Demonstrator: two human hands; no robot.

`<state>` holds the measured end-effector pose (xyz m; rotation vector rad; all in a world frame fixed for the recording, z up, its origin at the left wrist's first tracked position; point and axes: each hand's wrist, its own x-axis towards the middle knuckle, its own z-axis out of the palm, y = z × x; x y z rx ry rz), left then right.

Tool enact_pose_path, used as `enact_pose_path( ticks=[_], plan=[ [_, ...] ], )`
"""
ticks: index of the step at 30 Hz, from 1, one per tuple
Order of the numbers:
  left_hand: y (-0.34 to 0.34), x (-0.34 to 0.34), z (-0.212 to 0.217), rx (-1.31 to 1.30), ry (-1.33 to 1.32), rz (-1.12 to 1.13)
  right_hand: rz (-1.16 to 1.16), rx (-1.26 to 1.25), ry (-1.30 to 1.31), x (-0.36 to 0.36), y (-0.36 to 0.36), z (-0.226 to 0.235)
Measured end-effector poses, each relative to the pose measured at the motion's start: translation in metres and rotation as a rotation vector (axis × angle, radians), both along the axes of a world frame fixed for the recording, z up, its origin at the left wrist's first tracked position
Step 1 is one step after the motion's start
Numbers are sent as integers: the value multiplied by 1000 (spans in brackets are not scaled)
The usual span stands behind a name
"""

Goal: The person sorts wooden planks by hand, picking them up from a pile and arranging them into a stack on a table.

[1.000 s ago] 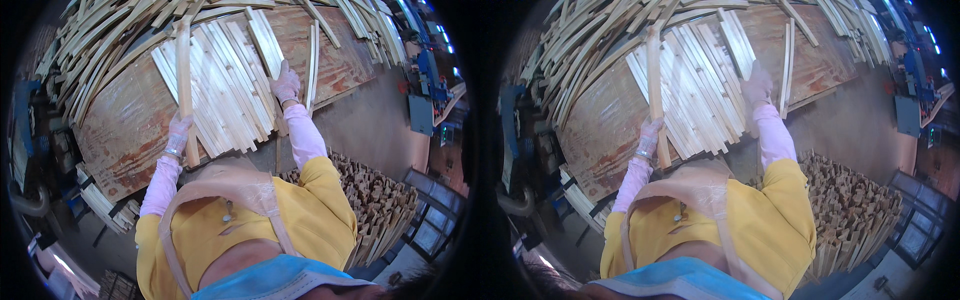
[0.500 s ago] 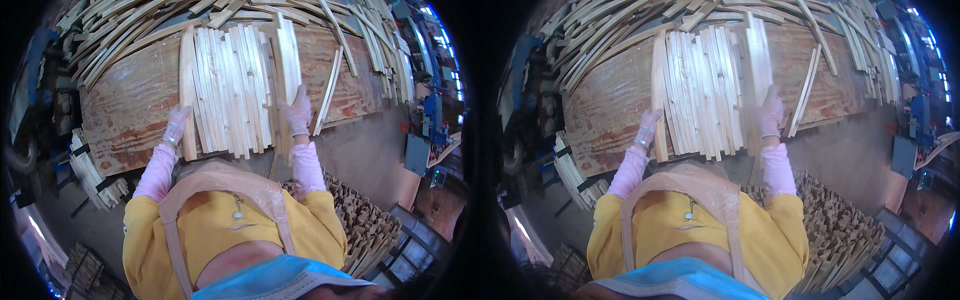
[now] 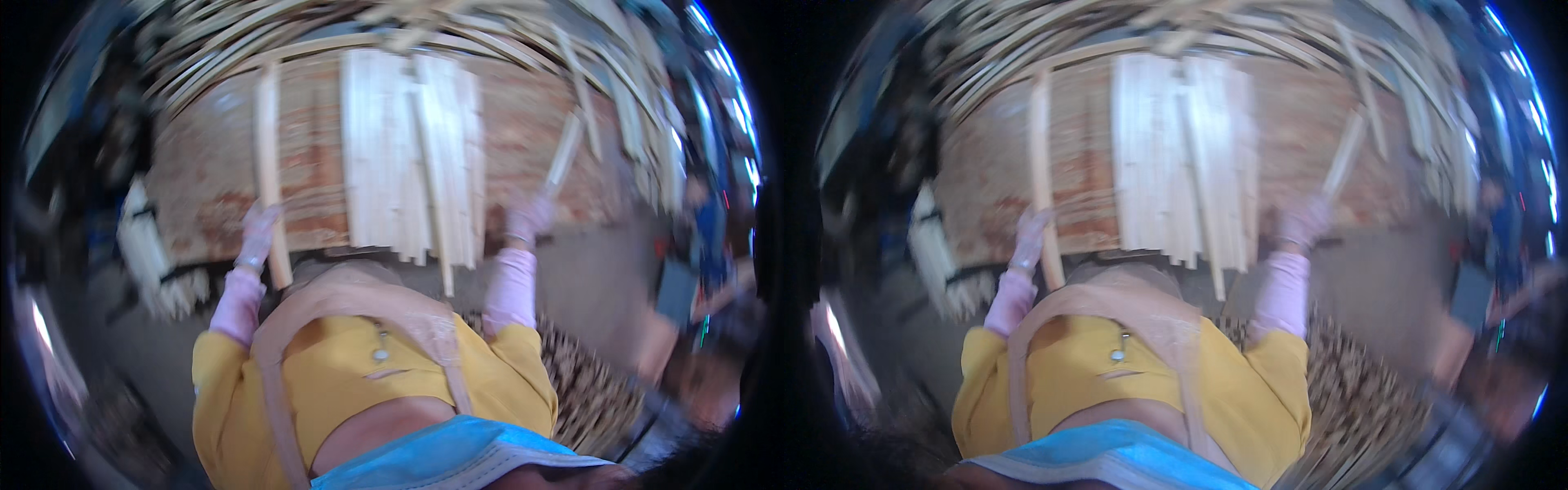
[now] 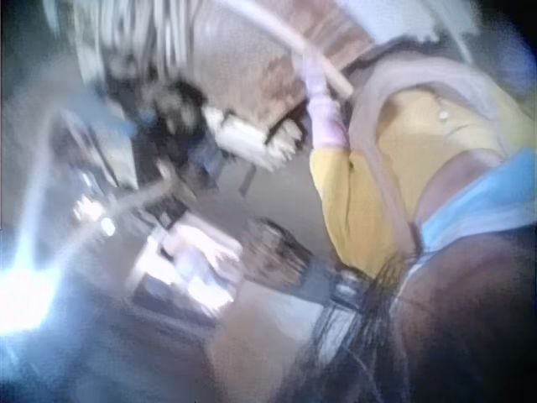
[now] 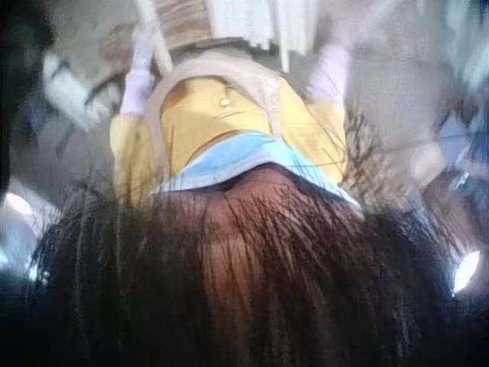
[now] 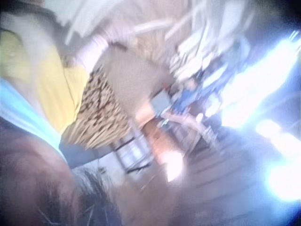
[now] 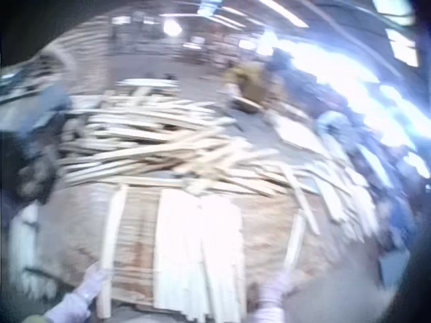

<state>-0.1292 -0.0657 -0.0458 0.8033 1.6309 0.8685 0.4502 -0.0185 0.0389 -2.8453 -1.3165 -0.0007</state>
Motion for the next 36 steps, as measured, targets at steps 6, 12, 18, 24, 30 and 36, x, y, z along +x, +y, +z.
enact_pose_path(
  ticks=[6, 12, 18, 24, 30, 36],
  plan=[
    [-43, -64, 46, -26, 285, 177, -53, 360, 256, 118, -31, -107],
    [-124, -176, 114, 22, 947, 227, -11, -90, 231, 105, -24, -64],
    [-160, -368, 152, -362, 1017, 539, -129, 186, 17, -22, 18, -30],
    [-221, -563, 34, -567, 944, 410, 280, 224, 64, -246, 71, 1],
    [-227, -628, -58, -688, 778, 260, 747, 112, -49, -428, 108, 39],
    [-217, -620, -120, -687, 843, 191, 917, 46, -49, -533, 138, 60]
  ],
)
